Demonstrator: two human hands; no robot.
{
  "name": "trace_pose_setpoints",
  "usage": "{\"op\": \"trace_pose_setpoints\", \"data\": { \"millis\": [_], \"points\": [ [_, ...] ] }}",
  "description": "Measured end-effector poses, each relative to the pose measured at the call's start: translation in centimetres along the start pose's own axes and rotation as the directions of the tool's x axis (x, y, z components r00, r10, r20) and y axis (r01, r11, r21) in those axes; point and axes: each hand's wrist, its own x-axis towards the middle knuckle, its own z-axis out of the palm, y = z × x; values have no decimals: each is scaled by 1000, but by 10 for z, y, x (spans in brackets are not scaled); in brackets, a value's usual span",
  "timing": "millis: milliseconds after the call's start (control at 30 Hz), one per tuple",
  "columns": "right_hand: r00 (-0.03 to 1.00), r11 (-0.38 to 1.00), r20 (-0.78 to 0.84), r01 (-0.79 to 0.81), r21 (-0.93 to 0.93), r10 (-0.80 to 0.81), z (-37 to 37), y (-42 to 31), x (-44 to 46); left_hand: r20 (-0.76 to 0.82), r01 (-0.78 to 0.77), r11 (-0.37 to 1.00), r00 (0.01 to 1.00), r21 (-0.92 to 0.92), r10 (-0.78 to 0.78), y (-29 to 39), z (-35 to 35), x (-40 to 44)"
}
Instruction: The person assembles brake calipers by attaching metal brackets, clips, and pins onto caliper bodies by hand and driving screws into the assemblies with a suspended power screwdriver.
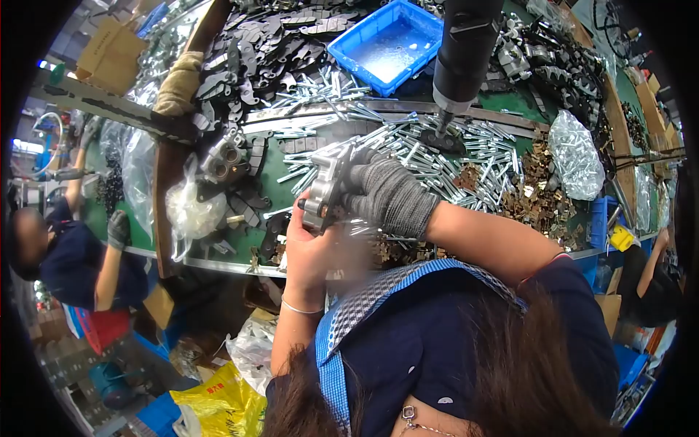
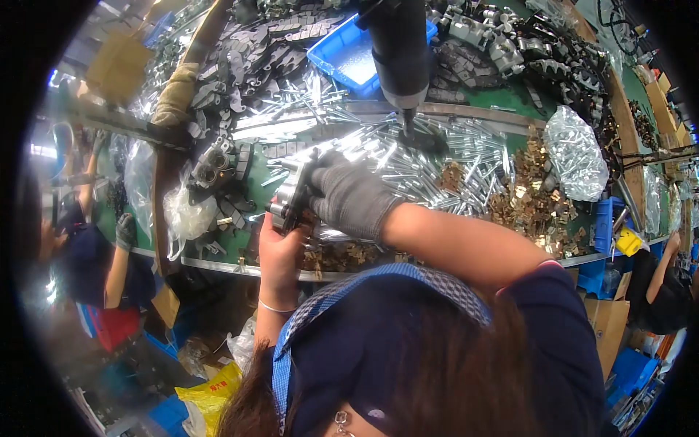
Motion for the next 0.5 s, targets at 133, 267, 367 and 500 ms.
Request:
{"op": "trace_pose_setpoints", "data": {
  "millis": [133, 267, 367, 500],
  "points": [
    [999, 998, 14, -45, -49, 46, 2, -6, 1, -51, 16, 999, 999, 37, -14, -5, -2, 0],
    [999, 995, -35, -1, 96, 5, 10, 3, 2, -107, -16, 1000, 994, 8, 17, -2, 8, -2],
    [999, 982, -33, -33, 189, 40, 21, 12, 3, -105, -20, 1000, 994, 18, 22, 0, 9, -3],
    [995, 953, -32, -79, 294, 92, 18, 9, 0, -122, -12, 1000, 992, 14, 14, 0, 10, -1]
  ]
}}
